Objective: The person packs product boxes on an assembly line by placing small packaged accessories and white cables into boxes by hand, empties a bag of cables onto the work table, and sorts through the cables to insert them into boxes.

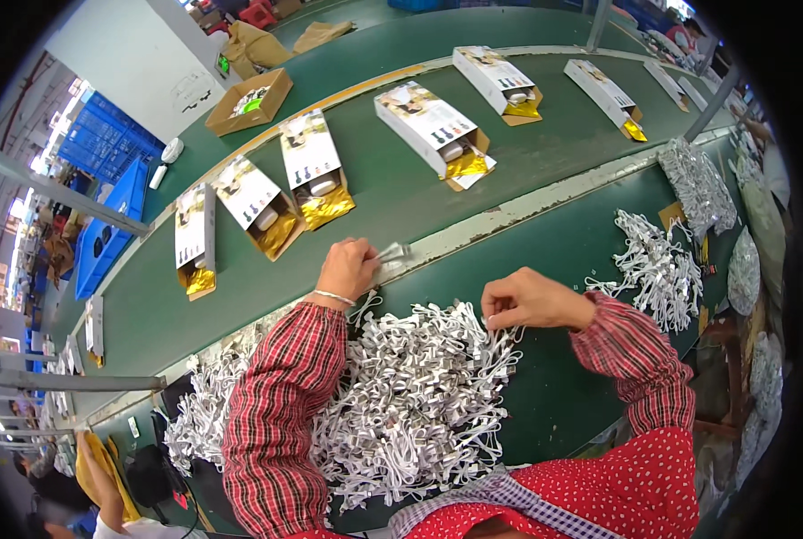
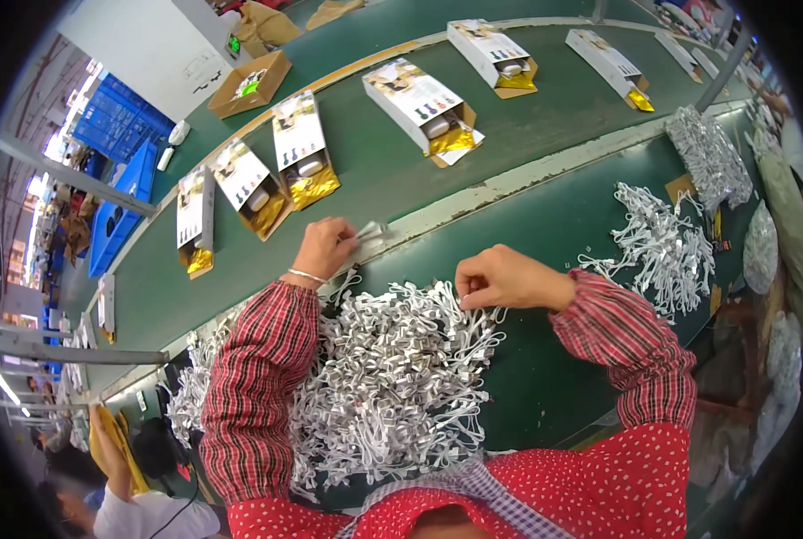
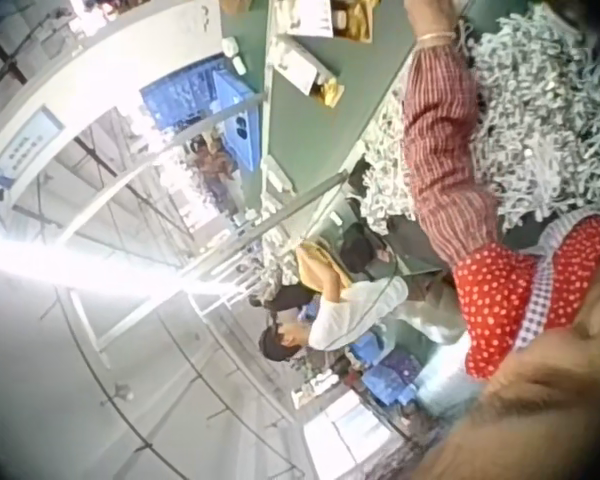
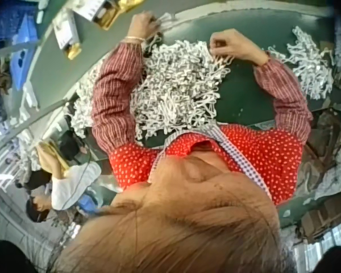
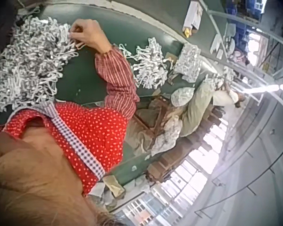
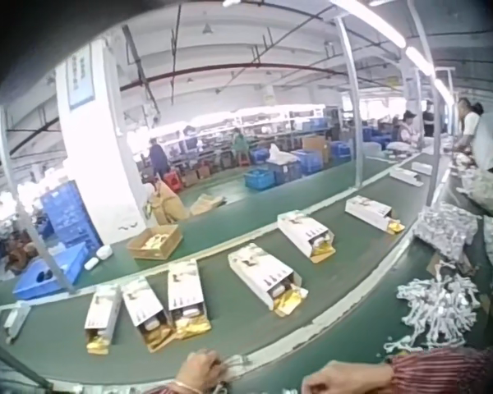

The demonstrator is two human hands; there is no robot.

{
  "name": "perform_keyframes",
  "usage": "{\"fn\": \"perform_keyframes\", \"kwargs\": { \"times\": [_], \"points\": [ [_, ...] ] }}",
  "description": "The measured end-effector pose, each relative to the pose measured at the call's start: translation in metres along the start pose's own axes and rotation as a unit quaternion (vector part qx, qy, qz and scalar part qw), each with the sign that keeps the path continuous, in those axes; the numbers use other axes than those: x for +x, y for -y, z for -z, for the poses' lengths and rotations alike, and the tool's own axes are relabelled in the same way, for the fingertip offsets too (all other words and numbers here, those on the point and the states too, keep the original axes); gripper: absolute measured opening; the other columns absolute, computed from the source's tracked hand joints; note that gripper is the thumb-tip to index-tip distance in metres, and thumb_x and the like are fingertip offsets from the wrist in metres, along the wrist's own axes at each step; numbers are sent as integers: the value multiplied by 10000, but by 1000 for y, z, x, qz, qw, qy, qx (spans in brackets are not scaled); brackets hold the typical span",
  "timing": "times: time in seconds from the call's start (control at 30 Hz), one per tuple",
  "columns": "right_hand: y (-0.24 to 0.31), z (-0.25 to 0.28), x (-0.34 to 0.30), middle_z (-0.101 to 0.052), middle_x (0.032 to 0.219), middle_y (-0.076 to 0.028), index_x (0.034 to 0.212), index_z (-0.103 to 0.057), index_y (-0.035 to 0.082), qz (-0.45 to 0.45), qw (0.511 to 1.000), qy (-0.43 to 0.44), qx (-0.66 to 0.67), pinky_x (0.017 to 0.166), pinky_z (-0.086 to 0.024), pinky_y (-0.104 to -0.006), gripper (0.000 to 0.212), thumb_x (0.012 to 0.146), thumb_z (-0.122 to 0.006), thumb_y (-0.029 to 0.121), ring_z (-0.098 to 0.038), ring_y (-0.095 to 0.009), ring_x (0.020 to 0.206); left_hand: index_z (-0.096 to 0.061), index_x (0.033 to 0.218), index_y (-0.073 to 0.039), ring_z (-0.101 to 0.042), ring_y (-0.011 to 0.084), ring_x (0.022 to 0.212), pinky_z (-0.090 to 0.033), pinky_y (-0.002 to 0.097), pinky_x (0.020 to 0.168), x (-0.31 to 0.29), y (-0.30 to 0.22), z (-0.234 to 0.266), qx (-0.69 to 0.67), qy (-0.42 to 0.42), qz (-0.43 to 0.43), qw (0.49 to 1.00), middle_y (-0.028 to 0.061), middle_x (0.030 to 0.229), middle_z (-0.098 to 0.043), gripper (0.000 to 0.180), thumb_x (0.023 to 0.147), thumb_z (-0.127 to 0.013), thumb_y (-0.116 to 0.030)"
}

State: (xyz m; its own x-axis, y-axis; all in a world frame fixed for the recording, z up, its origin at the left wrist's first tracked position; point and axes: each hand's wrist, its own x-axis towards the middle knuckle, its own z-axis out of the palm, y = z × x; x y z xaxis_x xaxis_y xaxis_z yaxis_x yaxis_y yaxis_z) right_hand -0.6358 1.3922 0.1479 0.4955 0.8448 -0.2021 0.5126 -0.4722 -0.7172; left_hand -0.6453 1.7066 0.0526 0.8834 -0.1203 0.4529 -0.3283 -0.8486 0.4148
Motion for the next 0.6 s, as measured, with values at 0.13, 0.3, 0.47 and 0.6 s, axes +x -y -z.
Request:
{"fn": "perform_keyframes", "kwargs": {
  "times": [0.13, 0.3, 0.47, 0.6],
  "points": [
    [15, 25, -5, -631, 718, -23, 778, -617, -5, 2, 990, -9, 143, 624, -458, -235, 142, 762, -713, 99, -566, -72, 681, -638, 799, 43, -608, 166, 538, -506, 289, 511, -7, -5, 21, -183, 2, 242, 953, 104, 665, -621, 170, 800, -647, -127],
    [38, 8, 23, -630, 761, -20, 805, -610, 1, 62, 983, 10, 174, 628, -451, -211, 136, 796, -706, 96, -558, -61, 698, -668, 796, 45, -592, 118, 496, -492, 233, 464, 15, 60, 22, -344, -125, 401, 840, 80, 628, -629, 180, 814, -615, -126],
    [57, 3, 8, -617, 792, -35, 807, -598, -10, 46, 980, 56, 183, 621, -453, -212, 102, 800, -688, 39, -559, -61, 709, -682, 752, 62, -640, 115, 546, -522, 246, 539, 58, 59, -3, -193, -213, 466, 837, 73, 621, -658, 246, 756, -682, -183],
    [58, -3, 3, -584, 857, -65, 794, -592, -6, 17, 949, 54, 309, 656, -477, -229, 100, 771, -686, -29, -576, -96, 728, -673, 901, 51, -670, 235, 618, -543, 349, 653, 28, 76, -16, -394, -278, 406, 776, 131, 802, -693, 349, 741, -705, -257]
  ]
}}
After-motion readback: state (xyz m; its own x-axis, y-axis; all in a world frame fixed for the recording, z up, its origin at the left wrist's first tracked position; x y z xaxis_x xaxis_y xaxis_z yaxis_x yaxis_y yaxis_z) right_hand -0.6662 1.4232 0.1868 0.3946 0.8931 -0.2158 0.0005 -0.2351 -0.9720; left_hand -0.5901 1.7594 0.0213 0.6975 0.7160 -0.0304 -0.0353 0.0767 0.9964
